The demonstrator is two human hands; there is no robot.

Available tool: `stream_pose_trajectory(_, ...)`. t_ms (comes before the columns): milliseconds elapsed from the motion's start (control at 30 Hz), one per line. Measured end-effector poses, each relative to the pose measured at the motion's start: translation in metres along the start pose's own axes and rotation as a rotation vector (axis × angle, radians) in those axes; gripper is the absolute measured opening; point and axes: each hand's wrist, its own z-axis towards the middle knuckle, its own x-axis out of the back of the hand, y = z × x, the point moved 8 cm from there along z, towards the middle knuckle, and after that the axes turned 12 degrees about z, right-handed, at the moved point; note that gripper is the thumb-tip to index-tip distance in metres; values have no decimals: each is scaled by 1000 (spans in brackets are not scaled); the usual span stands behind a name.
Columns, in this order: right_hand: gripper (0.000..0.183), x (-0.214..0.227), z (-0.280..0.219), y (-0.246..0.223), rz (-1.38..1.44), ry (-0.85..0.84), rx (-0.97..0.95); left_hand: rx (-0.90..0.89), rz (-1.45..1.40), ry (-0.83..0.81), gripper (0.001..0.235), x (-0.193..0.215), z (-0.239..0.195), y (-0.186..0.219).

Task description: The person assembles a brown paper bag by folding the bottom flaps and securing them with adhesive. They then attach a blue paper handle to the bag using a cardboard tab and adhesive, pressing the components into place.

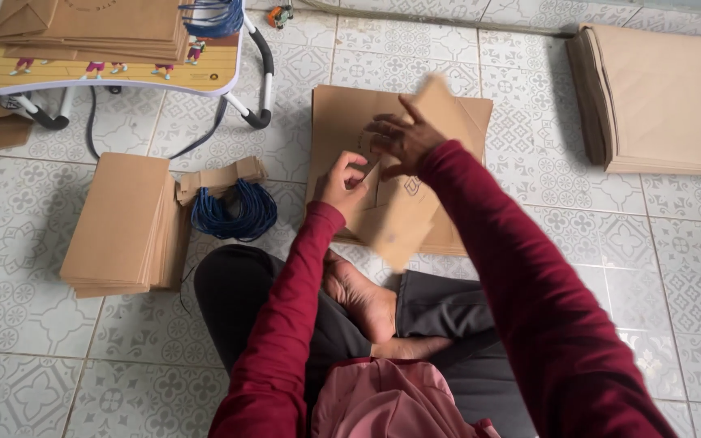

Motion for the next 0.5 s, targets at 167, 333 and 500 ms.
stream_pose_trajectory(167, 22, 163, 1, -10, 238, -19, -208, -277, -827, -174, 61, 96, 1, 48)
stream_pose_trajectory(333, 25, 241, -52, 20, 721, 413, -552, -207, -709, 128, 80, 107, 12, -18)
stream_pose_trajectory(500, 28, 96, -132, 67, 1358, 880, -918, 310, -1111, -49, 64, -6, -3, -75)
